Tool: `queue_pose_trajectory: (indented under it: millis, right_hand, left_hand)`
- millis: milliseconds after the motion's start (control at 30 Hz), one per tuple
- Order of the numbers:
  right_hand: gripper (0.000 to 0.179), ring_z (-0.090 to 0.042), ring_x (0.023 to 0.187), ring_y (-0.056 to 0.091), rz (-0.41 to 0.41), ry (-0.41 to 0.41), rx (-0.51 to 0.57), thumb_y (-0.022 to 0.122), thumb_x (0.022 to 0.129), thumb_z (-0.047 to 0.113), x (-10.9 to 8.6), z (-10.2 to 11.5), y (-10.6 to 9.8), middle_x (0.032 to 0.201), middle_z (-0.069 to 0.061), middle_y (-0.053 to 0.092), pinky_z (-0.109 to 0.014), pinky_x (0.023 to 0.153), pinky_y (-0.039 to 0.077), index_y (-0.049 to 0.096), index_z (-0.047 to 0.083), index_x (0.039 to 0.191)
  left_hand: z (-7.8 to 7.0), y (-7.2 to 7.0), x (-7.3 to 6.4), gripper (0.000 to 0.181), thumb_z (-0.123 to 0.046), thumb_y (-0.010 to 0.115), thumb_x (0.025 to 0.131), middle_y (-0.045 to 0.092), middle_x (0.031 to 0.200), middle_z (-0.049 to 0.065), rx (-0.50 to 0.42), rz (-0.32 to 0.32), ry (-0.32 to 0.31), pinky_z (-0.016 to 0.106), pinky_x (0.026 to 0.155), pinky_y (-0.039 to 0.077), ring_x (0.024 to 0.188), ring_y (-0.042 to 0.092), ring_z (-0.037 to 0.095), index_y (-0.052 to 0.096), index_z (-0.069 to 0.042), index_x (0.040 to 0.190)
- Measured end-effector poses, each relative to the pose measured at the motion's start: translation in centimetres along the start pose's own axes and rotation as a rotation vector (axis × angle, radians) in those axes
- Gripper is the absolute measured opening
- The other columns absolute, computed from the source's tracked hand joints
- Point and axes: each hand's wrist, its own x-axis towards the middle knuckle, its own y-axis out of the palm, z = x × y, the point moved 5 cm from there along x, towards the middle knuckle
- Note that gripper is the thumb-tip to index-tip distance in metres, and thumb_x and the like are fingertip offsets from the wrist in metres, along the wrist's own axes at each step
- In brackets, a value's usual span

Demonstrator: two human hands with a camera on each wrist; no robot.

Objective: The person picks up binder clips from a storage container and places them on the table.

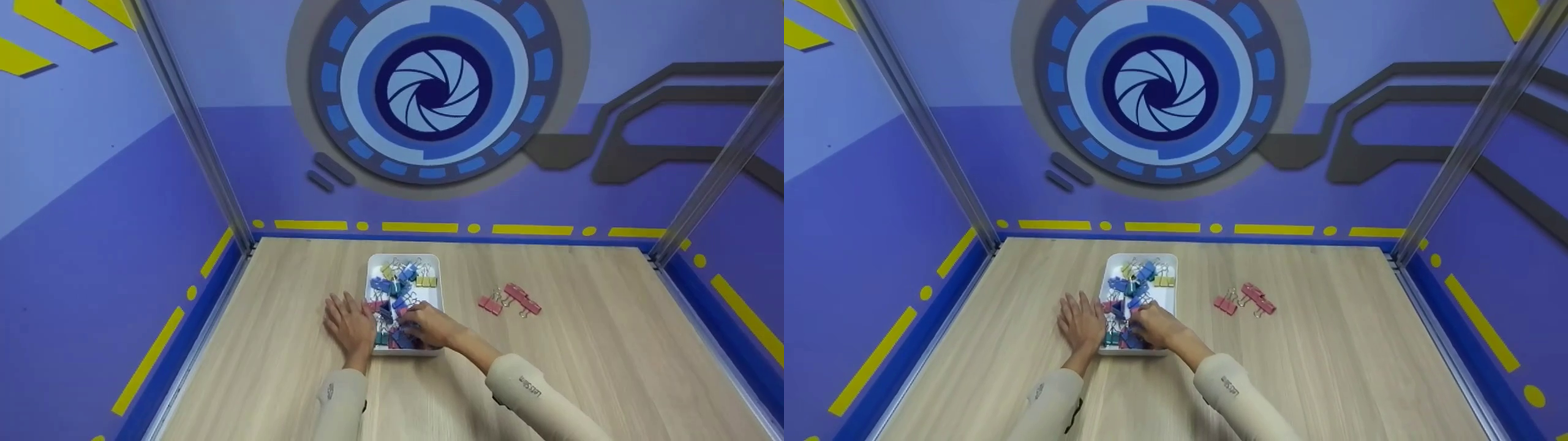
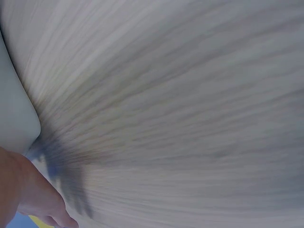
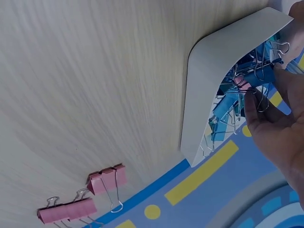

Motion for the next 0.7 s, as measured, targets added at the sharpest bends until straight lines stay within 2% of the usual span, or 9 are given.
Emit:
queue_pose_trajectory:
  millis: [233, 333, 467, 700]
  right_hand:
    - [0.013, -0.028, 0.101, 0.068, 0.012, 0.005, 0.025, 0.068, 0.097, 0.008, 0.3, -0.2, 0.1, 0.101, -0.010, 0.076, -0.047, 0.095, 0.052, 0.074, 0.001, 0.105]
    - [0.016, -0.030, 0.106, 0.064, 0.034, 0.052, 0.100, 0.064, 0.100, 0.011, 0.3, -0.6, 0.4, 0.106, -0.012, 0.074, -0.050, 0.098, 0.050, 0.072, 0.001, 0.110]
    - [0.020, -0.031, 0.108, 0.061, 0.023, 0.092, 0.206, 0.060, 0.102, 0.013, 0.3, -1.0, 0.3, 0.112, -0.016, 0.070, -0.051, 0.096, 0.051, 0.070, 0.001, 0.115]
    - [0.022, -0.032, 0.107, 0.063, -0.040, 0.069, 0.355, 0.060, 0.103, 0.012, 0.4, -1.3, -0.9, 0.109, -0.018, 0.072, -0.050, 0.095, 0.053, 0.070, -0.004, 0.114]
  left_hand:
    - [0.2, 0.0, 0.0, 0.058, -0.035, 0.045, 0.107, 0.029, 0.165, 0.028, 0.011, 0.001, -0.008, 0.064, 0.124, 0.016, 0.156, 0.020, 0.043, 0.044, 0.000, 0.153]
    - [0.3, 0.0, -0.1, 0.058, -0.035, 0.045, 0.106, 0.029, 0.164, 0.028, 0.013, 0.002, -0.007, 0.064, 0.124, 0.016, 0.156, 0.021, 0.044, 0.044, 0.000, 0.152]
    - [0.2, 0.0, -0.2, 0.058, -0.035, 0.045, 0.107, 0.029, 0.164, 0.029, 0.009, 0.002, 0.002, 0.064, 0.124, 0.016, 0.156, 0.021, 0.044, 0.044, 0.001, 0.152]
    - [-0.1, -0.2, -0.1, 0.057, -0.035, 0.046, 0.107, 0.031, 0.163, 0.029, 0.002, -0.016, 0.013, 0.064, 0.123, 0.018, 0.155, 0.023, 0.045, 0.046, 0.001, 0.151]
